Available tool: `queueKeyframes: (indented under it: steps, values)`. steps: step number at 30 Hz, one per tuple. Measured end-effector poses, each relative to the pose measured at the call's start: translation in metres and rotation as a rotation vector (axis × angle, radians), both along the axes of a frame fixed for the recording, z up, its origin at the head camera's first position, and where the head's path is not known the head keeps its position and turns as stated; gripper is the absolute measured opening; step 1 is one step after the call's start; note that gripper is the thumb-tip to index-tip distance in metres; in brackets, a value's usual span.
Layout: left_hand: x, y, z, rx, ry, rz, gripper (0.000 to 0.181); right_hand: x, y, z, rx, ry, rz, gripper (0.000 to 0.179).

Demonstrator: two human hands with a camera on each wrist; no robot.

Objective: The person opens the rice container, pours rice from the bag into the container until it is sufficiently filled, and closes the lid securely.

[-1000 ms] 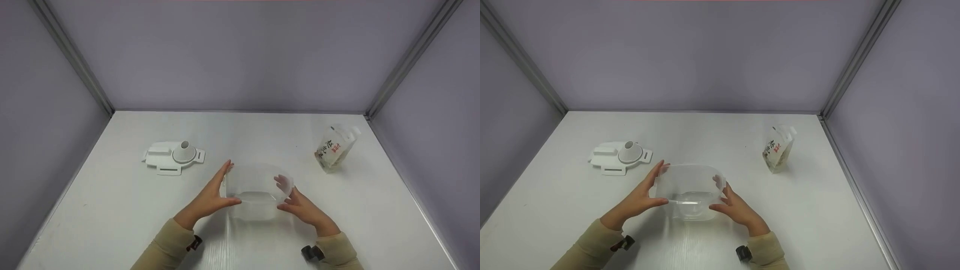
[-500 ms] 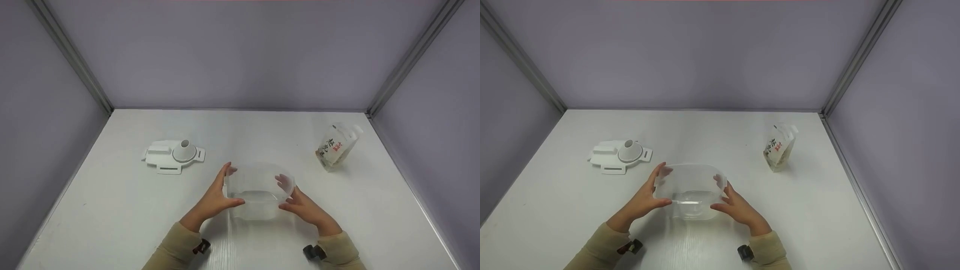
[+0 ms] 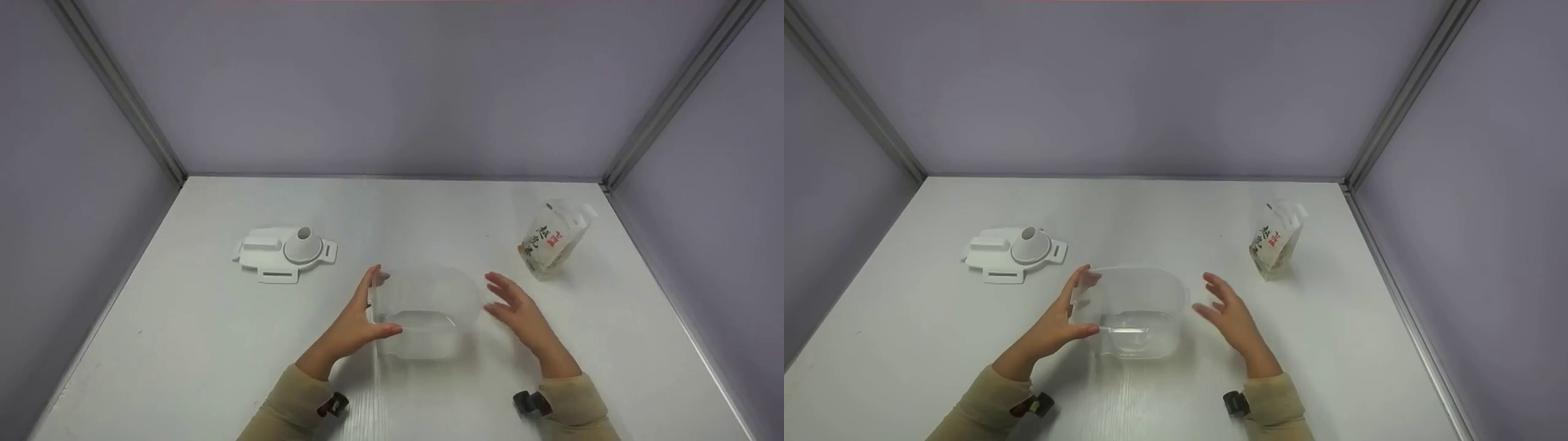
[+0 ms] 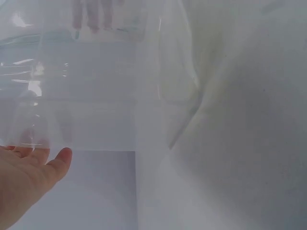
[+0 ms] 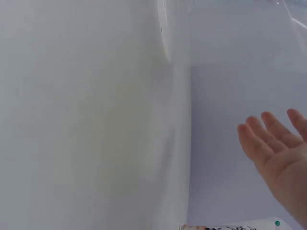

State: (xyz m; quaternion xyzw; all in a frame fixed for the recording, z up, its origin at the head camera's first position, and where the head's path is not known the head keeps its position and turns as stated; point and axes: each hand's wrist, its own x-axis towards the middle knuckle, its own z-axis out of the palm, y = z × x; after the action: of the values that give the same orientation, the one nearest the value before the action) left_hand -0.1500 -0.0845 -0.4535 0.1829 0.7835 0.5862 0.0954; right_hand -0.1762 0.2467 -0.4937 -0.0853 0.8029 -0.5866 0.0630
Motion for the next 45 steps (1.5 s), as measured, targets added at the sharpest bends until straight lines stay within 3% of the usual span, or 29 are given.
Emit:
queueKeyframes:
  steps: [2, 5, 7, 9, 14, 20, 24, 27, 29, 36, 40, 45]
  values:
    - [0.004, 0.0, 0.009, 0.001, -0.013, -0.002, 0.113, -0.005, 0.009, 0.003, -0.023, -0.004, -0.19, 0.056]
    - [0.005, 0.0, 0.011, -0.001, -0.022, -0.006, 0.112, -0.011, 0.024, 0.008, -0.058, -0.007, -0.431, 0.053]
    - [0.005, 0.0, 0.011, -0.008, -0.026, -0.008, 0.112, -0.014, 0.032, 0.012, -0.058, -0.024, -0.525, 0.058]
    - [0.005, 0.0, 0.012, -0.016, -0.026, -0.008, 0.112, -0.019, 0.04, 0.014, -0.045, -0.052, -0.567, 0.068]
    - [0.005, 0.0, 0.013, -0.021, -0.019, -0.006, 0.112, -0.038, 0.054, 0.014, 0.008, -0.174, -0.598, 0.097]
    - [0.004, -0.001, 0.014, -0.013, -0.014, -0.01, 0.112, -0.069, 0.064, 0.004, -0.008, -0.277, -0.589, 0.112]
    - [-0.002, -0.001, -0.003, -0.012, -0.021, -0.009, 0.114, -0.082, 0.069, -0.003, -0.041, -0.318, -0.594, 0.117]
    - [-0.008, -0.001, -0.017, -0.017, -0.023, -0.009, 0.114, -0.088, 0.071, -0.007, -0.058, -0.328, -0.604, 0.117]
    - [-0.009, -0.002, -0.02, -0.017, -0.019, -0.008, 0.113, -0.09, 0.071, -0.009, -0.063, -0.322, -0.605, 0.116]
    - [-0.009, -0.002, -0.022, 0.003, 0.001, -0.008, 0.112, -0.094, 0.069, -0.01, -0.075, -0.245, -0.61, 0.098]
    - [-0.01, -0.002, -0.023, 0.002, 0.0, -0.008, 0.113, -0.093, 0.072, -0.012, -0.043, -0.247, -0.6, 0.083]
    - [-0.01, -0.002, -0.024, 0.002, -0.001, -0.006, 0.113, -0.09, 0.078, -0.016, -0.01, -0.257, -0.59, 0.081]
